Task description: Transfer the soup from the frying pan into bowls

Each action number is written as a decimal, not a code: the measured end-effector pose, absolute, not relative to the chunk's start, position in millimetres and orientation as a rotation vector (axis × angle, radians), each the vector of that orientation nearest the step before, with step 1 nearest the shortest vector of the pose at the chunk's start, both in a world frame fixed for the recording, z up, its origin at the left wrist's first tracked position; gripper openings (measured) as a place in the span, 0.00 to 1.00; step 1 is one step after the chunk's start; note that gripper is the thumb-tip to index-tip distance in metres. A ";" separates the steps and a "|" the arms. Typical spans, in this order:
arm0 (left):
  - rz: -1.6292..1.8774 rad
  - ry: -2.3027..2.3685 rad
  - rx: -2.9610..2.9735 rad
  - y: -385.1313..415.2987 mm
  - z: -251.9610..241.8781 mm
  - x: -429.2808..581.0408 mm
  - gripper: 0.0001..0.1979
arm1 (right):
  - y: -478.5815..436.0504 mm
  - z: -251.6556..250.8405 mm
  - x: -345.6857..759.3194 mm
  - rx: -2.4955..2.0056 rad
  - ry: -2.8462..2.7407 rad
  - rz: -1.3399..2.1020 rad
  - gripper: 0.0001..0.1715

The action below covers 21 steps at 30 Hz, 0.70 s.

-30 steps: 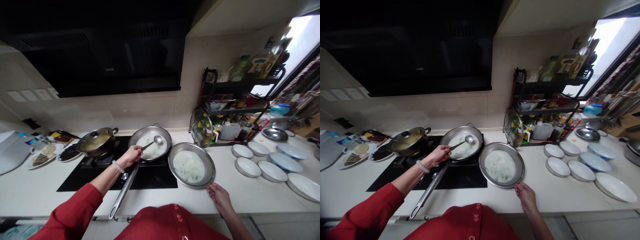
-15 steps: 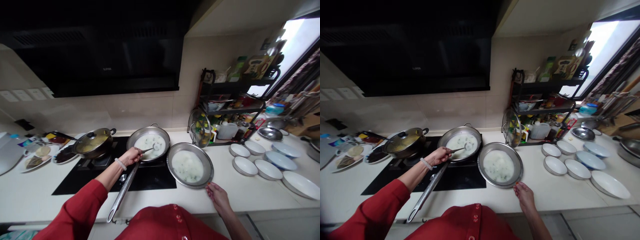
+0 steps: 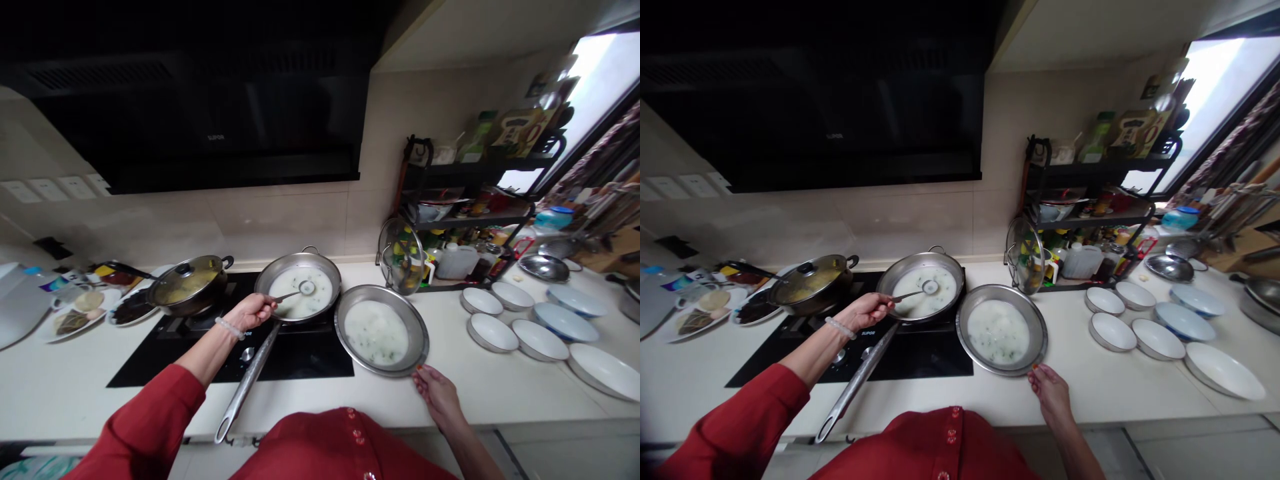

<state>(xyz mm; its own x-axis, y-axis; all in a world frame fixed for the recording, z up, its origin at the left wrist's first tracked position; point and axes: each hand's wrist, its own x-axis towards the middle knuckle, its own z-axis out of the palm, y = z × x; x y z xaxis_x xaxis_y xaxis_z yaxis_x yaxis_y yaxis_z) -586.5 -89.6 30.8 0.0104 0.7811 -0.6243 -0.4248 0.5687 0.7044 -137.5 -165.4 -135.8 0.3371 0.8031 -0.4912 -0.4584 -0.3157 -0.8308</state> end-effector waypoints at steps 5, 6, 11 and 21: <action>0.949 1.283 0.309 -93.5 35.1 -584.0 0.10 | -165.6 -136.9 -138.1 -1.384 -0.360 1.286 0.19; 0.948 1.286 0.303 -94.2 35.8 -583.2 0.09 | -165.5 -137.1 -138.3 -1.381 -0.356 1.280 0.20; 0.944 1.298 0.283 -96.8 39.2 -579.7 0.09 | -165.4 -138.1 -138.6 -1.379 -0.353 1.277 0.21; 0.942 1.319 0.271 -99.1 43.5 -575.5 0.10 | -165.4 -138.2 -137.5 -1.384 -0.342 1.294 0.21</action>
